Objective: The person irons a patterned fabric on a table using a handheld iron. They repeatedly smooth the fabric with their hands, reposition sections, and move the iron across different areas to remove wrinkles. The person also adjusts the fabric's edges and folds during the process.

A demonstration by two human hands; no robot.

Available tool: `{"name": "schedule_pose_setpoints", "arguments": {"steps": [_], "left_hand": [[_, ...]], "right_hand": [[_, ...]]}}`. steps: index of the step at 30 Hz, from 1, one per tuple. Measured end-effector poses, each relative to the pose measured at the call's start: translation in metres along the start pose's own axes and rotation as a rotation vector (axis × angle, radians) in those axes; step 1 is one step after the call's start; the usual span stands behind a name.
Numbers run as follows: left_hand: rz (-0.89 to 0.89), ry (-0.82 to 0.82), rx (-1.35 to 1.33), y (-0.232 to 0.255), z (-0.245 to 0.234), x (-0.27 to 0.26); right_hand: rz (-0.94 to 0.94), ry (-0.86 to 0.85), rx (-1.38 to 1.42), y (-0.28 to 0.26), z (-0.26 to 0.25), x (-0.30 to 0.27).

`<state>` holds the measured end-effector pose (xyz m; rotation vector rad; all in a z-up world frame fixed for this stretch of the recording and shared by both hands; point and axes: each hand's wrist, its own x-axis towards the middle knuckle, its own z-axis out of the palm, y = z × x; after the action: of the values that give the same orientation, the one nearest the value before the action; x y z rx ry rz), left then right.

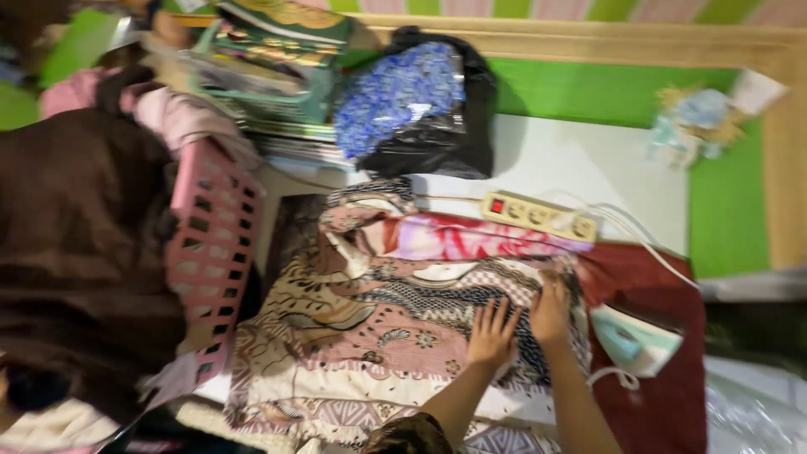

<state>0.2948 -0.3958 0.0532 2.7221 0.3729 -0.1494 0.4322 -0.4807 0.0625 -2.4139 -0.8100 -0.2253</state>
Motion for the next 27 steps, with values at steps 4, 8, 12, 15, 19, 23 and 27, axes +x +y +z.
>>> {"name": "schedule_pose_setpoints", "arguments": {"steps": [4,8,12,15,19,23,27], "left_hand": [[-0.123,-0.025,-0.226,-0.007,-0.004,0.018],[-0.162,0.191,0.085,-0.06,-0.01,0.074],[-0.235,0.218,0.089,-0.115,-0.05,0.095],[-0.27,0.047,0.066,-0.13,-0.074,0.089],[-0.068,0.065,0.245,-0.144,-0.083,0.082],[-0.077,0.079,0.176,-0.168,-0.083,0.068],[-0.064,0.129,0.172,-0.193,-0.085,0.053]], "right_hand": [[0.197,-0.153,-0.042,0.003,0.013,0.019],[0.415,-0.231,-0.088,-0.009,0.014,0.043],[0.409,-0.186,-0.179,-0.02,0.016,0.061],[0.199,-0.113,-0.117,-0.019,0.028,0.067],[0.062,-0.224,-0.165,-0.005,0.035,0.074],[0.02,-0.236,-0.22,0.011,0.038,0.072],[0.008,-0.228,-0.364,0.025,0.05,0.073]]}}
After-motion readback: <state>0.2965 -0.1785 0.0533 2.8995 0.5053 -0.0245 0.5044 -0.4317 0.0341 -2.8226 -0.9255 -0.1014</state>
